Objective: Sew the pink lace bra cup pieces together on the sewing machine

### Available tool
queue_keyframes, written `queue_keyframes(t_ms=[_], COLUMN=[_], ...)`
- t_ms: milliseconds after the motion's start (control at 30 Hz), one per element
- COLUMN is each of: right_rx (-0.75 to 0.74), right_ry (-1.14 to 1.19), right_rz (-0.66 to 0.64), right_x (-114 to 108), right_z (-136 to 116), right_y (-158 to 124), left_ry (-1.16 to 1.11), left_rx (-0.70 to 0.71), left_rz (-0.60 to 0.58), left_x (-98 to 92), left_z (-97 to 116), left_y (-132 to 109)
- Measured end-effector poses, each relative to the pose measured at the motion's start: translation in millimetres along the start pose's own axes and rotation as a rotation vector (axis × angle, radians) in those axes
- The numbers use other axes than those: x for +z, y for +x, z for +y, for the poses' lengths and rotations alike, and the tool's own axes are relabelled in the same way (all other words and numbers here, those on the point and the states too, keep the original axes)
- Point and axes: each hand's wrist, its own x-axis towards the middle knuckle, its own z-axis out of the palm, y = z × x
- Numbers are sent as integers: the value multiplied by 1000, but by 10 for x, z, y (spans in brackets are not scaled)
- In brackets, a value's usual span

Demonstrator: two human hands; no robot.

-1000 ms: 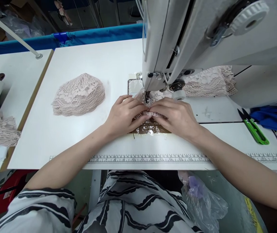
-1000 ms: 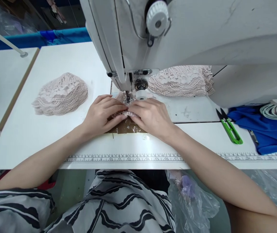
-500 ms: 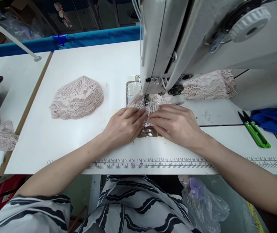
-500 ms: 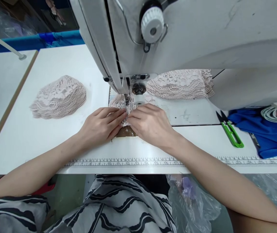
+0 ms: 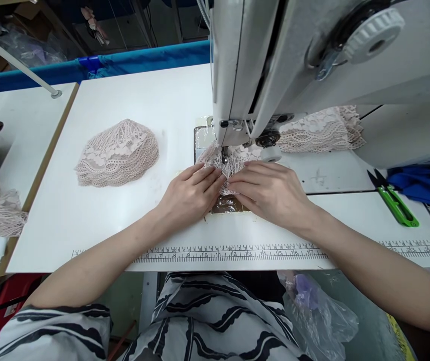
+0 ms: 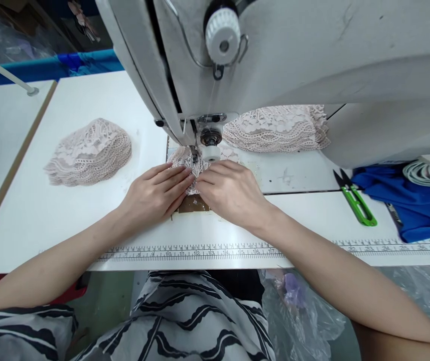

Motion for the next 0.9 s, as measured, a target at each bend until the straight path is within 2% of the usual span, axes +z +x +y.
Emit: queue_keyframes(t_ms=[400,567,733,900], right_rx=[2,47,28,20], right_ry=[-7,5,-35,-39], right_rz=[77,73,109,93], right_x=[56,98,106,73], right_z=[57,91,76,30], right_y=[13,31,20,-5], left_ry=[15,-69,-13,-98], left_rx=[-27,-109,-59,-72], left_rz=[-6,-2,28,0], left_x=[65,113,41,-22], left_z=[-89,-130,-66,20], left_y=[58,99,80,18])
